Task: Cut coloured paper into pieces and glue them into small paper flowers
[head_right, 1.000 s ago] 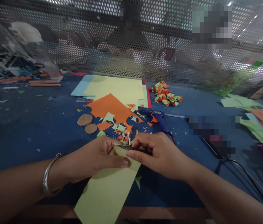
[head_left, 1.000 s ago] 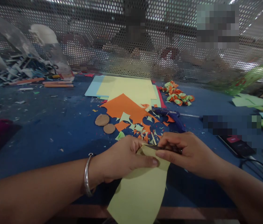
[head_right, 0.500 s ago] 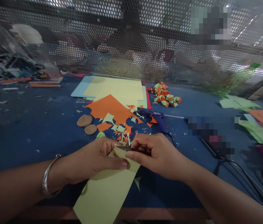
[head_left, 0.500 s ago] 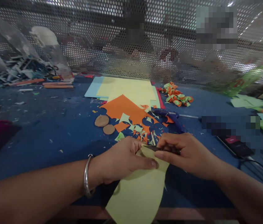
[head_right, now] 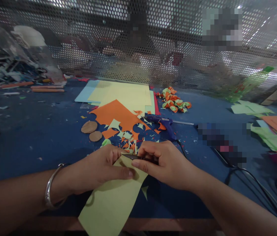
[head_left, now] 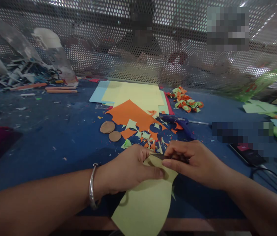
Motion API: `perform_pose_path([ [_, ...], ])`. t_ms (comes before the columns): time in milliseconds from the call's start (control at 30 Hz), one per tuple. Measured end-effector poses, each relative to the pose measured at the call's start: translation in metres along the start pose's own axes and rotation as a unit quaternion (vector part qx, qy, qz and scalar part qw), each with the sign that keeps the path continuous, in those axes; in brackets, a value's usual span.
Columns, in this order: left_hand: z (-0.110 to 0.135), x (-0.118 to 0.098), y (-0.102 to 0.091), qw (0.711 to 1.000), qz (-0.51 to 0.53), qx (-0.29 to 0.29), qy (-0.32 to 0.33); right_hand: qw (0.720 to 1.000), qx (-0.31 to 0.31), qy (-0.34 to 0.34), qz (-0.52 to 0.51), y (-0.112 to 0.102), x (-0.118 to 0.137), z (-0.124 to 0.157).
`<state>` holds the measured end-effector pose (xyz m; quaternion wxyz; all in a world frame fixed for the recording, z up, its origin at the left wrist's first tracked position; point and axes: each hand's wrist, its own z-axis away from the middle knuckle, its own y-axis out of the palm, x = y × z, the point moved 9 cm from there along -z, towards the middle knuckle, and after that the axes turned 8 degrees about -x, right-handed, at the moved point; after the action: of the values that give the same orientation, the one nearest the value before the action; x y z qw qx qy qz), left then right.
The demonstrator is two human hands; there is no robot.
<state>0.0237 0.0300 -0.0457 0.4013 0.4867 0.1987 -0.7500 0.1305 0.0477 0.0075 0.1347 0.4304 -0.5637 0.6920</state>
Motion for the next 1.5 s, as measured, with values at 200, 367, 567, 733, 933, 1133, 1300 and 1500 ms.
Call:
perform_pose_path([
  [200,0.003,-0.001,0.001,1.0,-0.006,-0.003,0.001,1.0,-0.005,-0.005,-0.004,0.0,-0.002,-0.002],
  [367,0.005,-0.003,-0.001,1.0,-0.023,-0.012,0.005,1.0,-0.006,-0.016,-0.001,0.0,0.001,-0.001],
  [567,0.002,-0.003,-0.002,0.999,-0.038,-0.016,0.01,1.0,-0.008,-0.019,-0.003,0.0,0.003,-0.001],
  [733,0.003,-0.003,-0.001,0.999,-0.042,-0.015,0.005,1.0,-0.009,-0.022,-0.007,0.0,0.004,-0.002],
  [933,0.002,-0.004,-0.002,0.999,-0.047,-0.012,0.012,1.0,-0.011,-0.022,0.001,0.0,0.004,-0.002],
  [1133,0.002,-0.006,-0.002,0.998,-0.064,-0.01,0.015,1.0,-0.015,-0.017,-0.005,-0.002,0.005,-0.003],
  [1300,0.007,-0.013,-0.019,0.996,-0.089,-0.007,0.002,0.998,-0.058,0.012,-0.013,-0.016,-0.008,-0.003],
  [1500,0.036,-0.081,-0.104,0.913,-0.31,-0.213,0.16,0.982,-0.12,0.01,0.145,-0.035,-0.029,-0.009],
])
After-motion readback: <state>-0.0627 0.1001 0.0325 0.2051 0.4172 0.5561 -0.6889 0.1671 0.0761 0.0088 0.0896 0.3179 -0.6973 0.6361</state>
